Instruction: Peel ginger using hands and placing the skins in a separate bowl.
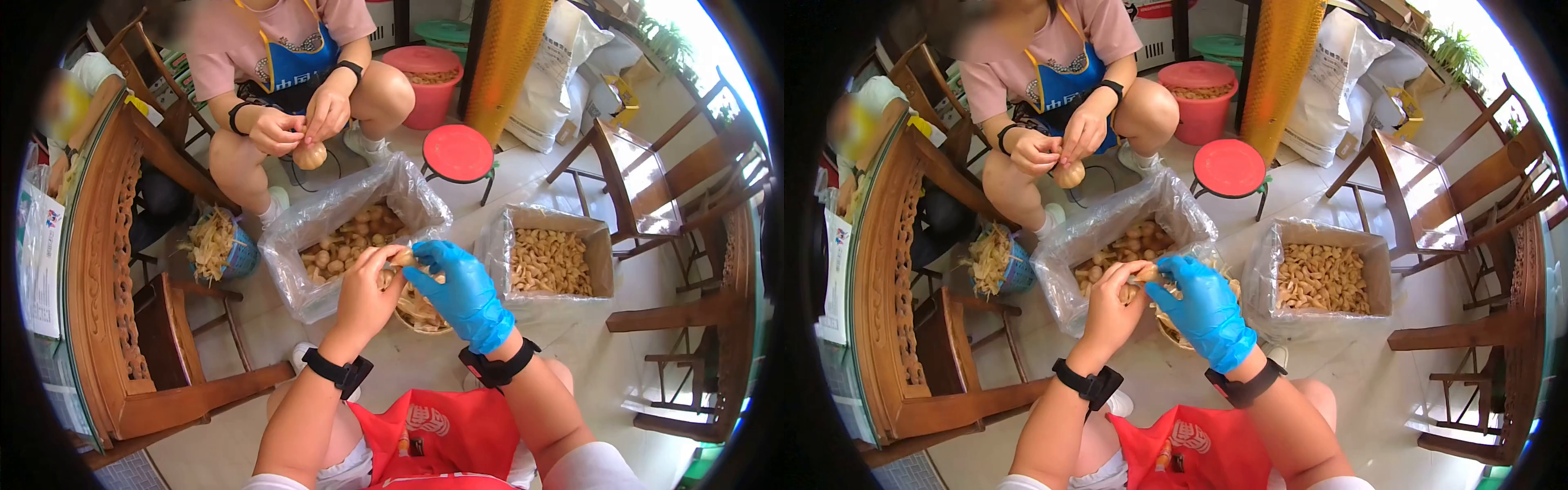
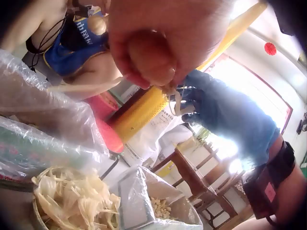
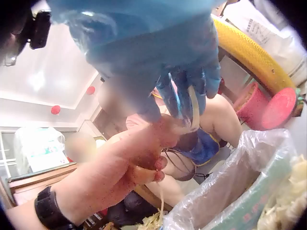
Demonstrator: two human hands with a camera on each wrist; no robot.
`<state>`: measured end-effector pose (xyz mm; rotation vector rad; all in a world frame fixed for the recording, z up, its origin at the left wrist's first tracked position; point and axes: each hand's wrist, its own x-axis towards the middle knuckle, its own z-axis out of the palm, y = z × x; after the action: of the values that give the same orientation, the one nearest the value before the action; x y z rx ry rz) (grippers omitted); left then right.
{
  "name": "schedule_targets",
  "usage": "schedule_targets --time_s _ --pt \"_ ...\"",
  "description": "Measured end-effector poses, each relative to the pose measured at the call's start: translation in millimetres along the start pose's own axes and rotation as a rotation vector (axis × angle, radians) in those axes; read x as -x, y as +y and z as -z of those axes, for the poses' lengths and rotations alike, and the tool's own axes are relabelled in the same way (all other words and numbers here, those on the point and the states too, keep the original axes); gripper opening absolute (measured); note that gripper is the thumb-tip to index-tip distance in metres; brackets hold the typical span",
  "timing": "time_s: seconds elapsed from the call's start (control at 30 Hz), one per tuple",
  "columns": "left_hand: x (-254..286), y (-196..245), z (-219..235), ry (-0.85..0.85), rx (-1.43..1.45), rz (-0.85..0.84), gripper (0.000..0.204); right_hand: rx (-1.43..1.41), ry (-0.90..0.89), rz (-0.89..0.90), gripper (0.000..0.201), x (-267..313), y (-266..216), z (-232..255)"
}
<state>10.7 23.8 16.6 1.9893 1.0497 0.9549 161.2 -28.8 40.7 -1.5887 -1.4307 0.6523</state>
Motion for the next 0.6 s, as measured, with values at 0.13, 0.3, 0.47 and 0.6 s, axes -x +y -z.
schedule_targets --time_s 0.13,0.3,0.47,0.6 --pt "6 13 -2 -0.097 -0.131 0.037 0.030 0.125 0.008 0.127 0.022 2 -3 4" --pt "12 24 -3 -0.114 -0.209 -0.048 0.030 0.271 -0.068 0.213 0.020 4 3 6" --pt "19 32 -7 -0.103 -0.301 -0.084 0.029 0.472 -0.010 0.248 0.015 11 8 1" --pt "19 23 -20 -0.119 -0.313 -0.113 0.031 0.432 0.048 0.190 0.011 14 22 1"
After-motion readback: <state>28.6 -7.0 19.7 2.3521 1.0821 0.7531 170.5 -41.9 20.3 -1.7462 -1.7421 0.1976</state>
